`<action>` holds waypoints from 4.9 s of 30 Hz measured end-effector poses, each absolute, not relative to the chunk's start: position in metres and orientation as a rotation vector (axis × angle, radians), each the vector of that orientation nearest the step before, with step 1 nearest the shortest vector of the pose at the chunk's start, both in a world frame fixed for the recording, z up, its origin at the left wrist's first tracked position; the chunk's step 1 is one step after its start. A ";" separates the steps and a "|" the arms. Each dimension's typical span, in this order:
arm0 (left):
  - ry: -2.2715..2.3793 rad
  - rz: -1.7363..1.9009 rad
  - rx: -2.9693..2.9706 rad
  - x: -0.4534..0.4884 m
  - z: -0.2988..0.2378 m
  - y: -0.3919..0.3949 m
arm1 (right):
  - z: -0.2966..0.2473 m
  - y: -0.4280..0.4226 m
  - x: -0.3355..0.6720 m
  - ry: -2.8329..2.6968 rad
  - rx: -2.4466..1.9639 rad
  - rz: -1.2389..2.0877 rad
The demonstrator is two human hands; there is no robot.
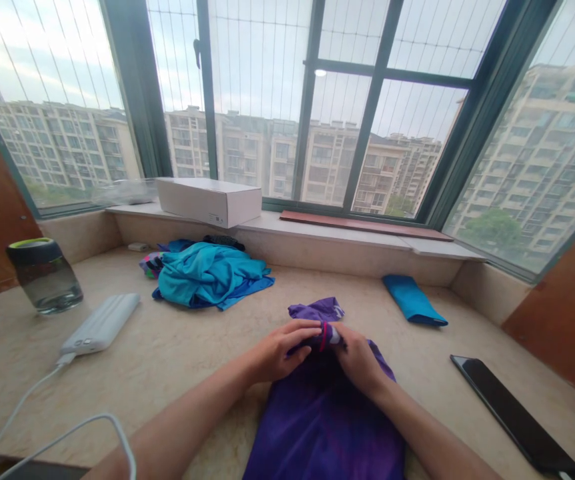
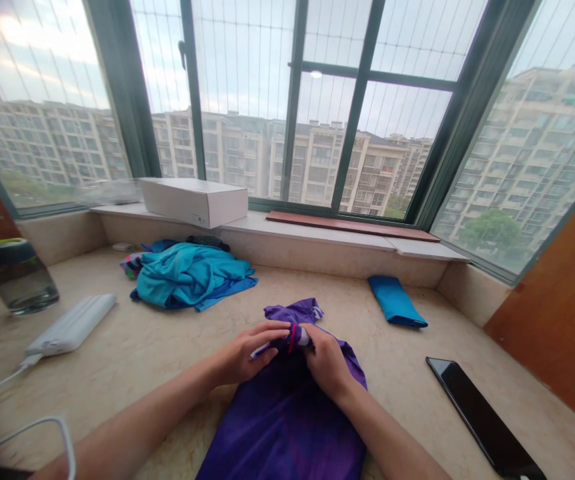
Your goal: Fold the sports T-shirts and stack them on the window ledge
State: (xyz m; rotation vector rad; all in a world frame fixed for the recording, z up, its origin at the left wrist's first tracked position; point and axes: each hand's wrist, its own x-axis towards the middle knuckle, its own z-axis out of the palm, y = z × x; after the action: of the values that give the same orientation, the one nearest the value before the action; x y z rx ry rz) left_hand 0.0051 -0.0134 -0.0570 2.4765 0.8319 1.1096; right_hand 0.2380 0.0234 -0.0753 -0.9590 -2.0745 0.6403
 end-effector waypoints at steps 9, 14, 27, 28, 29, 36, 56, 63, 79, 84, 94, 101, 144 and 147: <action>1.296 0.980 2.265 -0.006 -0.087 0.009 | -0.082 0.031 0.268 -1.462 -0.746 1.250; 1.015 0.968 2.166 0.000 -0.083 0.002 | -0.070 0.013 0.270 -1.192 -0.718 1.607; 1.123 1.400 1.218 -0.018 -0.047 0.011 | -0.041 0.065 0.309 -1.057 -1.056 0.949; 1.170 1.386 1.204 -0.023 -0.045 0.013 | -0.045 0.069 0.313 -1.159 -1.158 0.827; 1.220 1.359 1.218 -0.027 -0.043 0.014 | -0.049 0.073 0.317 -1.257 -1.249 0.697; 1.310 0.972 1.819 -0.057 -0.041 0.017 | -0.075 0.091 0.340 -1.568 -1.562 0.199; 1.831 0.337 2.429 -0.051 -0.041 0.005 | -0.084 0.060 0.249 -2.423 -1.319 0.255; 2.003 0.485 2.312 -0.066 -0.032 0.011 | -0.071 0.055 0.293 -2.247 -1.344 0.212; 2.163 0.578 2.348 -0.016 -0.028 0.067 | -0.066 0.050 0.352 -2.206 -1.594 -0.181; 1.823 0.296 2.530 -0.018 -0.050 0.025 | -0.064 0.078 0.301 -2.465 -1.450 0.062; 1.781 0.239 2.426 -0.045 -0.071 0.048 | -0.021 0.170 0.291 -2.135 -1.768 0.033; 1.784 0.233 2.396 -0.046 -0.083 0.088 | -0.073 0.141 0.261 -2.363 -1.661 0.218; 1.396 1.409 1.636 -0.025 -0.045 -0.203 | -0.101 -0.134 0.216 -2.729 -0.549 -0.067; 1.386 1.470 1.474 -0.019 -0.064 -0.227 | -0.090 -0.130 0.222 -2.630 -0.572 0.295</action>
State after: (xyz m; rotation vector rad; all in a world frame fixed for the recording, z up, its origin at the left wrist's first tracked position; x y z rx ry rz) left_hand -0.0193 -0.2266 -0.0636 1.4738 1.3859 1.4701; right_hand 0.2221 -0.1300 -0.0896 -0.5717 -2.6298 0.2955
